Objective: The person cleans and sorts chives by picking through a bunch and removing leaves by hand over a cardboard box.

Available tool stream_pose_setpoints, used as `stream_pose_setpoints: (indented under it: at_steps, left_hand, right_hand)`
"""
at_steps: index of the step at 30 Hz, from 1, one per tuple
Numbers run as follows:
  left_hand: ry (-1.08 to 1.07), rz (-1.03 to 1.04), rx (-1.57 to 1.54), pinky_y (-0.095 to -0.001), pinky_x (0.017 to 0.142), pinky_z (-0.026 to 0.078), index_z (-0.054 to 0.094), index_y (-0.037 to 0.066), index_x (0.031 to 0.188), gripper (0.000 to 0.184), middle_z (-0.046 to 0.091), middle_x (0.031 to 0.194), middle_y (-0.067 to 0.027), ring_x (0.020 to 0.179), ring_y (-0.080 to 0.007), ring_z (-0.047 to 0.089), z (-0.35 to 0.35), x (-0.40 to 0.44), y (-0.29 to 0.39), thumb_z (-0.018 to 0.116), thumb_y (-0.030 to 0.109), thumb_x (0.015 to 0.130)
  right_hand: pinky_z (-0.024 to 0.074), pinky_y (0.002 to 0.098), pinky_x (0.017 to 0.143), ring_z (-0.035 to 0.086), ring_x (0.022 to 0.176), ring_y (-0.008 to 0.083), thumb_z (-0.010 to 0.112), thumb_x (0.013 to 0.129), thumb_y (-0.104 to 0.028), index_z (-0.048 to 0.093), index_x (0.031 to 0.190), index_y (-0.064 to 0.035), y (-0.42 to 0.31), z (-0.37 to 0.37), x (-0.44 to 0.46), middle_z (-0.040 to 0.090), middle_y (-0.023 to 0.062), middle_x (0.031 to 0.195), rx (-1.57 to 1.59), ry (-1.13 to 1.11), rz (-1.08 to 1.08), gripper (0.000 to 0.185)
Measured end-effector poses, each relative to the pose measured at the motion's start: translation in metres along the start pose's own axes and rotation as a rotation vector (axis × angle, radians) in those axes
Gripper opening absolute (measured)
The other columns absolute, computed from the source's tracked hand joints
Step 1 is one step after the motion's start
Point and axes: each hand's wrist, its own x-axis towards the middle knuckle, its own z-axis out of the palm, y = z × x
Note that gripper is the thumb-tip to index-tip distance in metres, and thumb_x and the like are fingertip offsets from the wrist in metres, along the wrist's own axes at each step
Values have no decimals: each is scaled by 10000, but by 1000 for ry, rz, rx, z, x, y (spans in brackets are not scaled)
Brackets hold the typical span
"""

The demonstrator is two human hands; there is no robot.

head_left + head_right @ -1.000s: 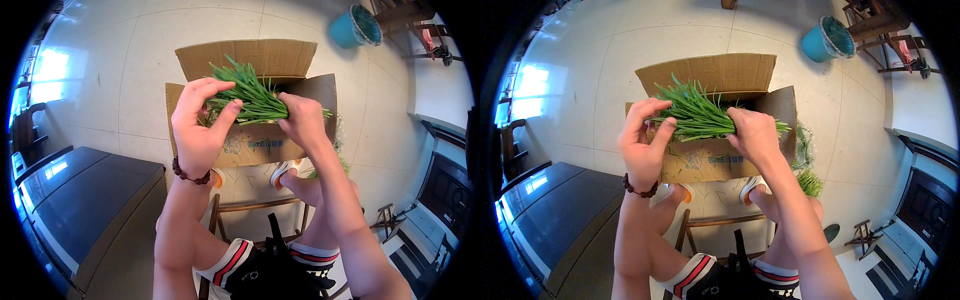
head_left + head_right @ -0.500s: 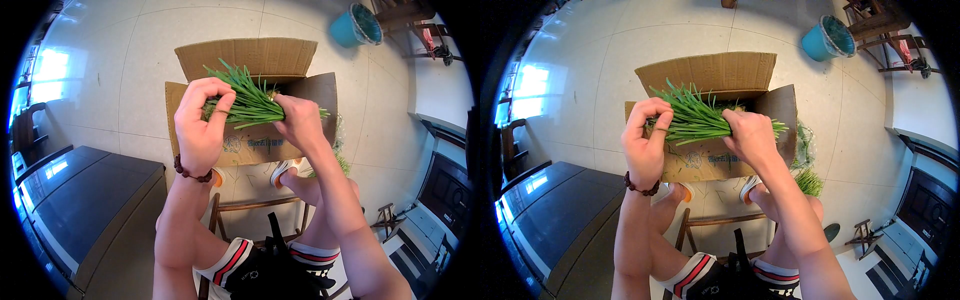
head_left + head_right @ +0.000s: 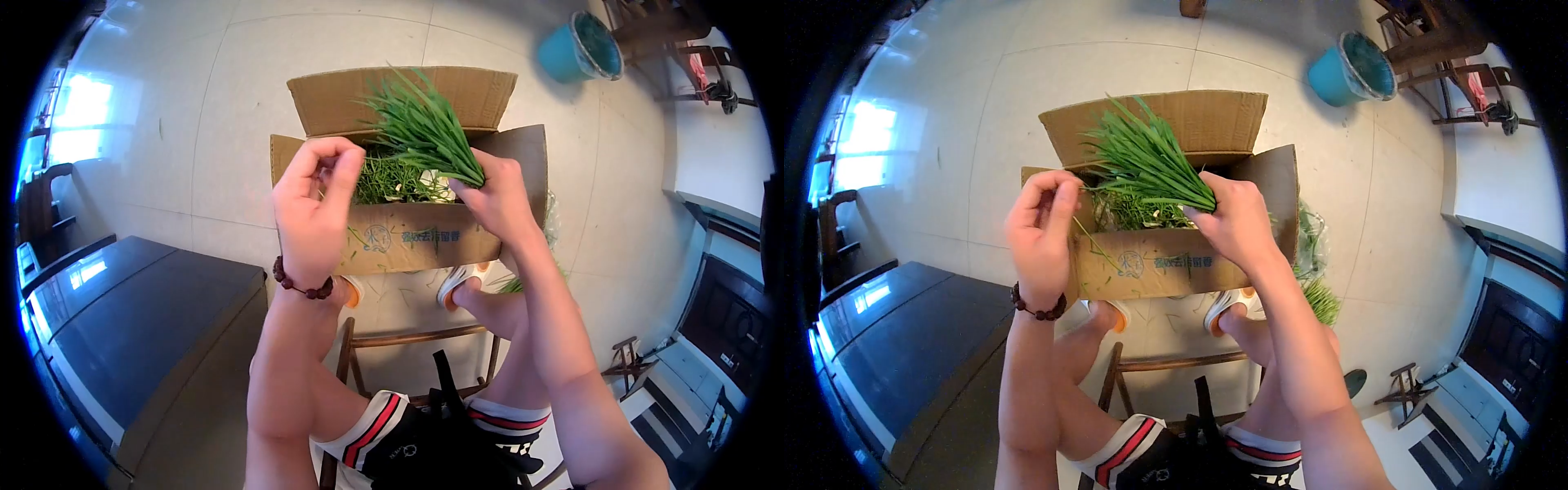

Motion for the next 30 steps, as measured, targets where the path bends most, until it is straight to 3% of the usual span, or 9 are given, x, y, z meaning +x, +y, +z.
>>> stream_pose_setpoints:
  at_steps: [6, 12, 15, 30]
  left_hand:
    - [2, 46, -27, -223, 738, 408, 645, 17, 1160, 267, 681, 985, -9, 842, -61, 546, 9, 0, -4, 732, 41, 909]
    - [23, 35, -54, -224, 716, 410, 658, 20, 1199, 312, 684, 1006, -6, 835, -59, 558, 9, 1, -2, 746, 48, 901]
    - [32, 62, -75, -221, 698, 409, 679, 26, 1173, 289, 694, 999, -1, 812, -52, 558, 8, 1, -3, 754, 50, 894]
    - [48, 59, -80, -199, 654, 401, 712, 23, 1111, 219, 706, 953, 15, 775, -36, 539, 2, 2, -1, 752, 33, 896]
  right_hand:
    - [515, 388, 649, 630, 658, 360, 712, 823, -108, 690, 997, -16, -2, 4, -3, 662, 191, 753, 61, -62, 8, 197]
    - [517, 345, 664, 562, 611, 240, 714, 837, -77, 688, 1031, 8, -5, 16, -8, 660, 184, 756, 222, -154, 29, 213]
    - [513, 333, 661, 523, 635, 138, 731, 849, -95, 693, 1007, 27, -9, 26, -12, 639, 163, 722, 302, -225, 83, 204]
    - [487, 311, 567, 555, 603, 83, 736, 903, -153, 678, 917, 40, -16, 41, -19, 619, 48, 649, 385, -364, 188, 202]
